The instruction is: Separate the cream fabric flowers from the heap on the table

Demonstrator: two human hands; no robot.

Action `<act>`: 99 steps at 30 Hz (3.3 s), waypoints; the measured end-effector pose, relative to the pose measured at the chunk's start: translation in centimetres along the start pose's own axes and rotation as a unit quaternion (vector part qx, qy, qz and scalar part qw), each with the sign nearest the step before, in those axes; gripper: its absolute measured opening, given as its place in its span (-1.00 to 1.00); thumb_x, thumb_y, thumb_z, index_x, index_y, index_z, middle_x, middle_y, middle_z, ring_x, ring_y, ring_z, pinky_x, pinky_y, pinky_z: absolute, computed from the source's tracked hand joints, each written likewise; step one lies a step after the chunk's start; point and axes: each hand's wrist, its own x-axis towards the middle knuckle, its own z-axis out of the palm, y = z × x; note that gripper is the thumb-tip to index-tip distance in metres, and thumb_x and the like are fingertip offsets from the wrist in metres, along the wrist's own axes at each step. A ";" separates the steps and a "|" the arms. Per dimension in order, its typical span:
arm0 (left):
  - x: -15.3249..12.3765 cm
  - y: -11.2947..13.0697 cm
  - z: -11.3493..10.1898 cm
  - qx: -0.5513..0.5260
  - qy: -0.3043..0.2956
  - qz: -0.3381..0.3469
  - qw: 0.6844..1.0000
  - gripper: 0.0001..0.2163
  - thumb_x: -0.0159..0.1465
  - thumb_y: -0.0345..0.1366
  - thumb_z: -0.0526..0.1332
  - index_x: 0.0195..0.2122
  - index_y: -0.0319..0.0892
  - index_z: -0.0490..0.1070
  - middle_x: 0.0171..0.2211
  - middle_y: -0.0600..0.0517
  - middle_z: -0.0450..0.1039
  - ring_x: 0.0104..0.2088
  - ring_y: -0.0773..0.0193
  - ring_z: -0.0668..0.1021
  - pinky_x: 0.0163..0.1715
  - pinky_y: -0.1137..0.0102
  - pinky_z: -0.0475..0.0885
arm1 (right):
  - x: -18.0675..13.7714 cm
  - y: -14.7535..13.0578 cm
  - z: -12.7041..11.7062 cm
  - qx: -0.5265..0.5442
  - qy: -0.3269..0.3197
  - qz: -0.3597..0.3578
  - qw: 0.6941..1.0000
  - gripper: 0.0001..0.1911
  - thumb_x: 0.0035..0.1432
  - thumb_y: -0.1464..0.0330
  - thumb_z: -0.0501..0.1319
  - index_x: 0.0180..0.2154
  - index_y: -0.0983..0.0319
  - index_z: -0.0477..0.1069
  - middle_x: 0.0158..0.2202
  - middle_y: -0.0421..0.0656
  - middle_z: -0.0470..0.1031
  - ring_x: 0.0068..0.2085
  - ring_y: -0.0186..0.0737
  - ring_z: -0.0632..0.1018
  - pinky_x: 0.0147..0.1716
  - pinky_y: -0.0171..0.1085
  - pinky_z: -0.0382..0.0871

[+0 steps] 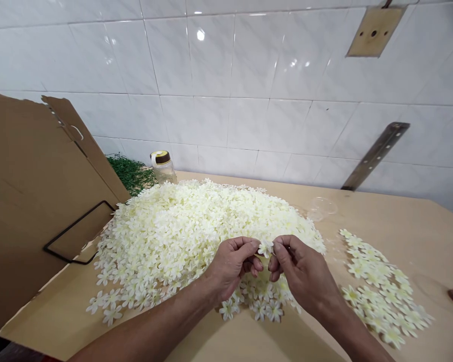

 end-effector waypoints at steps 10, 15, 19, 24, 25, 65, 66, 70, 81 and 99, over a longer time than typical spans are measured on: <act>0.2 0.6 -0.1 0.001 0.025 0.017 1.000 -0.72 0.07 -0.16 0.44 -0.41 -0.29 0.48 -0.63 0.03 0.43 -0.64 0.44 0.40 -0.61 0.54 0.26 | 0.4 -0.9 -1.7 0.291 -0.050 0.136 0.946 -0.59 0.14 0.04 0.31 -0.42 0.25 0.33 -0.60 -0.26 0.37 -0.66 -0.41 0.32 -0.63 -0.34 0.24; 0.1 0.7 0.1 0.001 0.030 0.007 1.000 -0.72 0.07 -0.17 0.44 -0.42 -0.28 0.47 -0.62 0.04 0.43 -0.64 0.45 0.39 -0.62 0.54 0.25 | 0.3 -0.8 -2.0 0.305 -0.047 0.131 0.942 -0.61 0.18 0.06 0.28 -0.41 0.24 0.32 -0.59 -0.26 0.37 -0.66 -0.43 0.32 -0.63 -0.37 0.23; 0.0 0.9 0.3 0.005 0.038 0.008 0.999 -0.72 0.05 -0.18 0.45 -0.42 -0.28 0.46 -0.61 0.04 0.43 -0.64 0.45 0.40 -0.62 0.54 0.26 | 0.4 -0.1 -2.0 0.153 0.028 0.082 0.984 -0.64 0.22 0.07 0.24 -0.39 0.23 0.34 -0.58 -0.24 0.42 -0.62 -0.36 0.42 -0.57 -0.33 0.36; -0.2 0.8 0.3 0.024 0.030 0.019 0.999 -0.73 0.08 -0.17 0.42 -0.42 -0.29 0.47 -0.63 0.02 0.43 -0.61 0.40 0.43 -0.60 0.52 0.29 | 0.6 1.0 -1.9 -0.118 0.170 -0.013 0.978 -0.78 0.24 0.17 0.24 -0.25 0.20 0.42 -0.44 -0.15 0.52 -0.55 -0.26 0.51 -0.63 -0.33 0.36; -0.2 0.7 0.3 0.028 0.031 0.022 0.999 -0.74 0.09 -0.17 0.42 -0.42 -0.29 0.48 -0.63 0.02 0.43 -0.61 0.40 0.43 -0.59 0.51 0.30 | 0.5 1.0 -1.7 -0.159 0.181 -0.066 0.968 -0.81 0.25 0.21 0.23 -0.24 0.20 0.44 -0.37 -0.12 0.54 -0.51 -0.26 0.52 -0.61 -0.32 0.37; -0.4 0.3 0.3 0.023 -0.007 0.045 0.999 -0.72 0.18 -0.14 0.37 -0.37 -0.29 0.46 -0.60 0.00 0.47 -0.62 0.42 0.42 -0.55 0.51 0.31 | -0.1 0.1 0.8 -0.181 0.120 -0.167 0.962 -0.82 0.30 0.31 0.14 -0.35 0.20 0.41 -0.43 -0.15 0.50 -0.50 -0.28 0.53 -0.48 -0.32 0.38; -0.4 0.3 0.3 0.023 -0.007 0.045 0.999 -0.72 0.19 -0.14 0.36 -0.37 -0.29 0.46 -0.60 0.00 0.47 -0.62 0.42 0.42 -0.55 0.51 0.31 | -0.1 0.0 0.7 -0.134 0.105 -0.115 0.979 -0.80 0.31 0.26 0.15 -0.33 0.21 0.42 -0.45 -0.16 0.50 -0.51 -0.26 0.54 -0.50 -0.32 0.40; -0.3 0.4 0.2 0.021 0.003 0.040 0.999 -0.73 0.19 -0.14 0.36 -0.36 -0.28 0.45 -0.61 0.01 0.47 -0.62 0.42 0.42 -0.56 0.52 0.30 | 0.2 -0.4 0.0 0.065 0.011 0.048 0.997 -0.63 0.28 0.07 0.17 -0.37 0.23 0.40 -0.54 -0.20 0.47 -0.55 -0.26 0.52 -0.49 -0.29 0.43; 0.1 0.1 -0.3 0.027 0.010 0.035 0.999 -0.72 0.18 -0.12 0.36 -0.37 -0.27 0.43 -0.62 0.02 0.45 -0.63 0.42 0.41 -0.57 0.52 0.29 | 0.4 -0.3 -1.9 0.323 -0.082 0.160 0.929 -0.59 0.11 0.08 0.36 -0.46 0.24 0.31 -0.61 -0.28 0.35 -0.65 -0.47 0.29 -0.62 -0.41 0.17; -0.6 0.3 0.4 0.069 0.030 0.054 0.996 -0.71 0.16 -0.11 0.36 -0.39 -0.24 0.39 -0.65 0.01 0.43 -0.63 0.33 0.45 -0.61 0.47 0.34 | -0.1 0.4 -0.6 -0.142 0.148 -0.189 0.960 -0.84 0.28 0.27 0.22 -0.27 0.21 0.49 -0.35 -0.10 0.50 -0.48 -0.28 0.51 -0.58 -0.33 0.41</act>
